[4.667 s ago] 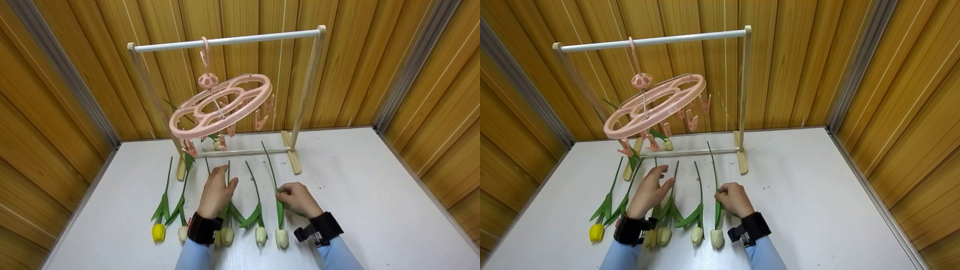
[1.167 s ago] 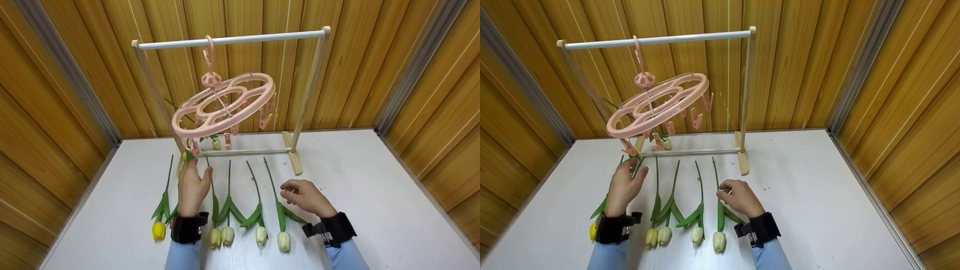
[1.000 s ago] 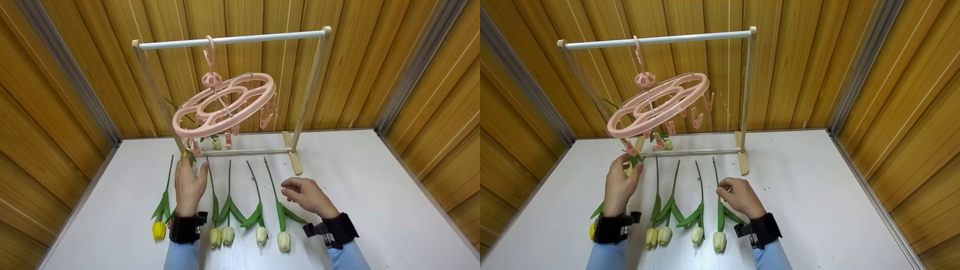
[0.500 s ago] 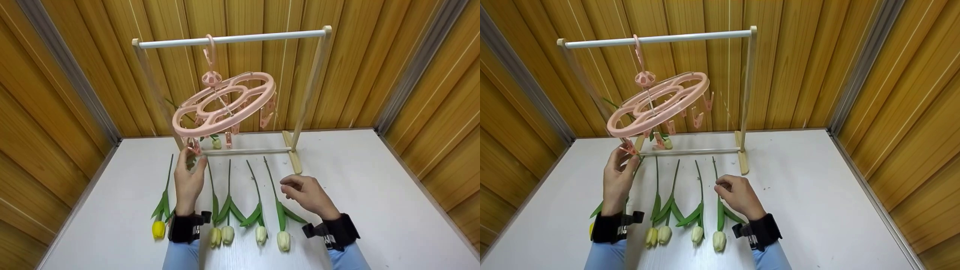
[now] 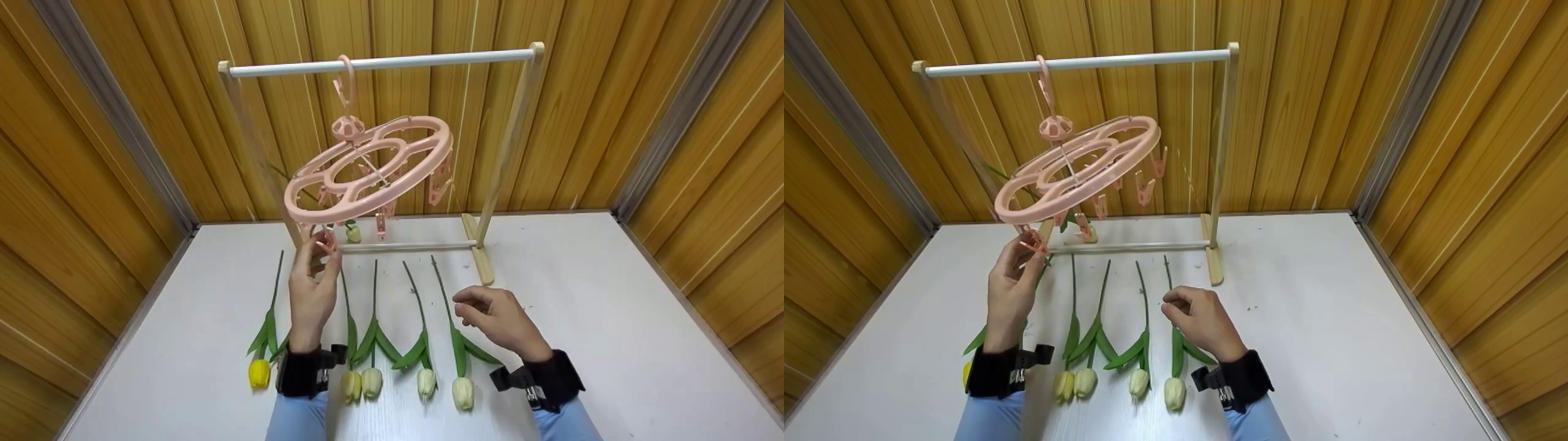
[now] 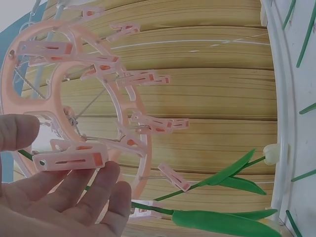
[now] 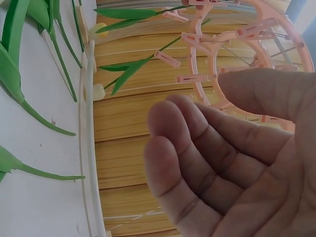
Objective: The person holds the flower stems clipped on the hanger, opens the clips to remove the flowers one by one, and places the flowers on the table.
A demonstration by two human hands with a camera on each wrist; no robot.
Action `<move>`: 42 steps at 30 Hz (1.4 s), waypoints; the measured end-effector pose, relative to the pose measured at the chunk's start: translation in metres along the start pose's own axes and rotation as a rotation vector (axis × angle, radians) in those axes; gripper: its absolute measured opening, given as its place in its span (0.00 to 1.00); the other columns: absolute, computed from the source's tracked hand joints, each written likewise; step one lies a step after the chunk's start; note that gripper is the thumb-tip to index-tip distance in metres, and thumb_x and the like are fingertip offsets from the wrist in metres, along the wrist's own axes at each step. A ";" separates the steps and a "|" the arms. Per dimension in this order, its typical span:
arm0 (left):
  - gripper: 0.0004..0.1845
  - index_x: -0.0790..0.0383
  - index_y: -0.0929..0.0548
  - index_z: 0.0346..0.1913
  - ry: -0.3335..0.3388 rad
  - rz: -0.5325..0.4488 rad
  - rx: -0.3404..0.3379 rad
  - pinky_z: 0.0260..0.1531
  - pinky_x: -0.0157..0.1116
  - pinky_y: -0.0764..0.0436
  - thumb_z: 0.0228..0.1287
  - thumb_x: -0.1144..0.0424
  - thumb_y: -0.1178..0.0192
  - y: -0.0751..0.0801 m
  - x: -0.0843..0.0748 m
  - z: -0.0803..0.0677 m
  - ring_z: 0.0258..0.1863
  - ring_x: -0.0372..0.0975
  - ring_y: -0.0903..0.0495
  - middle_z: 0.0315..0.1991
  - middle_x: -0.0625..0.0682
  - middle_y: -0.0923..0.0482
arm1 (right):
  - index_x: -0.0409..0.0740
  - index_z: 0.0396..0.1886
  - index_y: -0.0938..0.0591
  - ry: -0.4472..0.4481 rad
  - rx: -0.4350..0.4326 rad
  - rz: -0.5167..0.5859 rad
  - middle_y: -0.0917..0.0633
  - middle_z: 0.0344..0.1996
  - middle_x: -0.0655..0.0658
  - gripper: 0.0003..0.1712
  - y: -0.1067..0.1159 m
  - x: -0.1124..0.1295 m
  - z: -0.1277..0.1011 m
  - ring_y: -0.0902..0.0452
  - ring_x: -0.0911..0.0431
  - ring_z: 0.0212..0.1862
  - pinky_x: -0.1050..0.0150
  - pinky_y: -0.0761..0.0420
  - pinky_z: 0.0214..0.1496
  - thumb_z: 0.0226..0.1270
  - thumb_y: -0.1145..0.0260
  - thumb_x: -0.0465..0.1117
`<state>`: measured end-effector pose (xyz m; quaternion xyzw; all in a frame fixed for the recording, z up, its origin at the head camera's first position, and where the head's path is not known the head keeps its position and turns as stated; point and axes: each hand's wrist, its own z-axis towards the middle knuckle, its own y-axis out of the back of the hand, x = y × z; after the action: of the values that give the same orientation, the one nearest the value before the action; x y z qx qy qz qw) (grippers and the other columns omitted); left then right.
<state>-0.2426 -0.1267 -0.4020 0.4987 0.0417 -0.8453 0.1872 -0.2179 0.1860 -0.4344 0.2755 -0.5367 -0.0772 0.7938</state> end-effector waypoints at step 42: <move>0.22 0.65 0.26 0.71 -0.180 -0.033 0.254 0.55 0.46 0.22 0.79 0.66 0.45 -0.024 -0.017 -0.017 0.59 0.49 0.21 0.60 0.56 0.19 | 0.30 0.60 0.20 0.151 -0.075 0.174 0.15 0.50 0.32 0.18 -0.041 0.034 0.040 0.14 0.47 0.45 0.63 0.16 0.47 0.75 0.36 0.33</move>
<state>-0.2295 -0.0953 -0.3991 0.4399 -0.0745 -0.8879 0.1116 -0.2323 0.1232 -0.4173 0.2029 -0.4939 -0.0074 0.8455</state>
